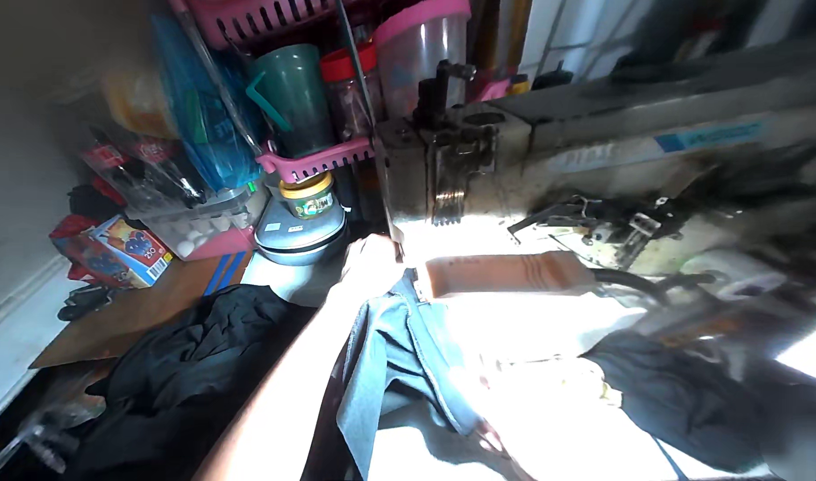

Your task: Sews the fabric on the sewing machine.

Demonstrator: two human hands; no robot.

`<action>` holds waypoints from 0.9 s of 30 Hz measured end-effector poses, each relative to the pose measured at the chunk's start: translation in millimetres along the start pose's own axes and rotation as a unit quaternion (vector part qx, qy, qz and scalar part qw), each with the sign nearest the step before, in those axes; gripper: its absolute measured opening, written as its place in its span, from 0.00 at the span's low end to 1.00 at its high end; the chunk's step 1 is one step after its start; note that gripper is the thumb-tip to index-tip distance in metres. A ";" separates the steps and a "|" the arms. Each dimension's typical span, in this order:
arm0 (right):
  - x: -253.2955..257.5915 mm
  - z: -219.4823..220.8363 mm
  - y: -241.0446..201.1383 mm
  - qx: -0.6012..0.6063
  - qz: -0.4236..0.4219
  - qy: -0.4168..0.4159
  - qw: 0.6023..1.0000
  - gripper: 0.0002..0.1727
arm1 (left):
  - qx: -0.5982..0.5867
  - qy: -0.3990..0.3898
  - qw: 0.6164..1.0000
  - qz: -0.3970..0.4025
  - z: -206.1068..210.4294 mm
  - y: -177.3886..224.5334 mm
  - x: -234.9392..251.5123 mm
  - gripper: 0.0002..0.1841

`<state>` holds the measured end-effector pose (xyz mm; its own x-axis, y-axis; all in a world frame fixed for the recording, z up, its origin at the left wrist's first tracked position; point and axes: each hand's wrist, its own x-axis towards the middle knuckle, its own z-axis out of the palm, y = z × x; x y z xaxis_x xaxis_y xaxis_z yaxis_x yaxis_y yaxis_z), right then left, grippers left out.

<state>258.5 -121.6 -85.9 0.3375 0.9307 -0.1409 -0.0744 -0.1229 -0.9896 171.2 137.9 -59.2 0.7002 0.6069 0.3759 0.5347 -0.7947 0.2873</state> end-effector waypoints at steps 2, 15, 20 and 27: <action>-6.1 1.2 -4.6 -0.024 -0.021 0.005 0.999 0.13 | -0.016 0.069 0.998 -0.004 -31.6 20.7 -31.6 0.10; 25.5 -9.9 -56.8 -0.313 -0.323 -0.009 0.893 0.13 | 0.073 -0.189 0.969 0.145 -145.4 59.3 -161.3 0.29; 45.7 -4.3 -90.2 -0.337 -0.277 -0.141 0.889 0.09 | 0.040 -0.048 0.984 0.164 -213.9 46.2 -161.3 0.19; 19.2 3.6 -101.4 -0.246 -0.208 -0.180 0.929 0.11 | 0.034 0.042 0.998 0.042 -138.9 58.0 -159.2 0.34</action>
<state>269.2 -90.0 11.8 -0.1007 0.9770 0.1880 0.4611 0.2132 -0.8613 25.0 -4.8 20.0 0.7032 0.5341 0.4693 0.5091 -0.8390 0.1921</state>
